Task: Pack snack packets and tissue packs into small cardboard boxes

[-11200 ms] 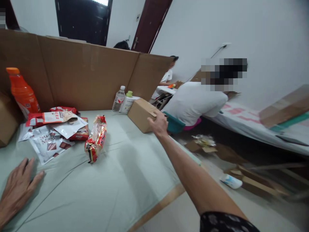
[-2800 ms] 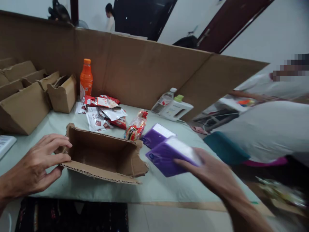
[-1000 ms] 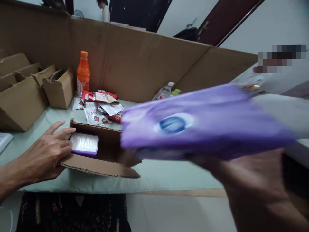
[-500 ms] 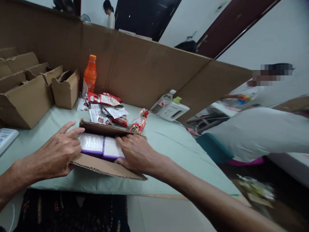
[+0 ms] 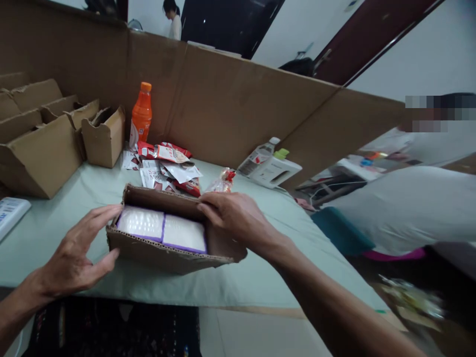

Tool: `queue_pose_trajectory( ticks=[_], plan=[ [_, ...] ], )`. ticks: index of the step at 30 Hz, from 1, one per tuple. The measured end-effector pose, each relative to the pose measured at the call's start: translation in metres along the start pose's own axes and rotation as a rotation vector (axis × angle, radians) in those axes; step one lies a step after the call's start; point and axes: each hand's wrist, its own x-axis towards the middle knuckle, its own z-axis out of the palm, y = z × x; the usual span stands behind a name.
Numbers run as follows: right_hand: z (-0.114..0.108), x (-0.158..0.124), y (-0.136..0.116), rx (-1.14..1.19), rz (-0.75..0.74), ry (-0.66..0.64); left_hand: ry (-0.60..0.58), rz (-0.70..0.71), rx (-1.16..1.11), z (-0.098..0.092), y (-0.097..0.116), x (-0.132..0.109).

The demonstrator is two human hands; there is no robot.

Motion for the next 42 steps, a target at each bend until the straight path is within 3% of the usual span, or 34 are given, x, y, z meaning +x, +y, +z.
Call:
queue_pose_trajectory(
  ticks=[3, 8, 10, 12, 14, 16, 20, 25, 28, 32, 34, 36, 39, 42],
  plan=[
    [0.000, 0.019, 0.007, 0.101, 0.040, -0.069, 0.000, 0.003, -0.040, 0.005, 0.002, 0.005],
    [0.007, 0.033, 0.019, 0.378, 0.047, -0.075, -0.067, 0.070, -0.081, 0.006, -0.003, 0.020],
    [0.012, 0.026, 0.024, 0.539, 0.054, 0.012, -0.074, 0.060, -0.071, 0.008, -0.006, 0.024],
    [0.015, 0.008, 0.028, 0.670, 0.110, 0.180, -0.061, 0.023, -0.060, 0.009, -0.007, 0.027],
    [0.016, -0.020, 0.030, 0.718, 0.204, 0.354, -0.062, 0.009, -0.065, 0.009, -0.008, 0.028],
    [0.015, -0.048, 0.030, 0.699, 0.249, 0.432, -0.105, 0.034, -0.126, 0.007, -0.009, 0.028],
    [0.017, -0.074, 0.025, 0.688, 0.068, 0.283, -0.226, 0.119, -0.218, -0.002, -0.012, 0.029],
    [0.033, -0.057, 0.017, 0.672, -0.132, 0.027, -0.299, 0.070, -0.183, -0.006, -0.011, 0.028],
    [0.036, -0.050, 0.016, 0.661, -0.152, 0.063, -0.223, -0.007, -0.150, -0.001, -0.005, 0.029],
    [0.029, -0.043, 0.017, 0.620, 0.058, 0.406, 0.007, -0.139, 0.061, 0.012, 0.001, 0.034],
    [0.029, -0.039, 0.016, 0.564, 0.056, 0.475, 0.070, -0.152, 0.157, 0.018, 0.002, 0.036],
    [0.034, -0.040, 0.013, 0.520, -0.112, 0.357, 0.063, -0.132, 0.186, 0.023, 0.000, 0.037],
    [0.047, -0.050, 0.008, 0.407, -0.377, 0.121, -0.063, -0.049, 0.124, 0.028, -0.008, 0.034],
    [0.055, -0.059, 0.006, 0.281, -0.415, 0.056, -0.138, 0.004, 0.043, 0.034, -0.018, 0.029]
  ],
)
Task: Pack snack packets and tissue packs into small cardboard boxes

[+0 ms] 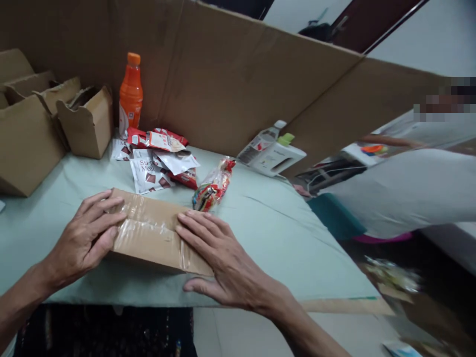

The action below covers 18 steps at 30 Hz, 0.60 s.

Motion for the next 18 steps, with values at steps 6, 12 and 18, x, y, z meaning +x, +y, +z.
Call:
queue_pose_trajectory(
  ticks=[6, 12, 18],
  plan=[
    [-0.005, 0.025, 0.012, 0.012, 0.006, -0.144, 0.045, -0.023, -0.004, 0.005, -0.009, 0.000],
    [-0.011, 0.023, 0.003, 0.074, 0.005, -0.208, 0.089, -0.084, -0.081, -0.003, 0.003, -0.016],
    [-0.029, -0.088, -0.021, 0.085, 0.143, -0.079, -0.048, -0.149, -0.169, -0.004, 0.013, -0.023]
  ],
)
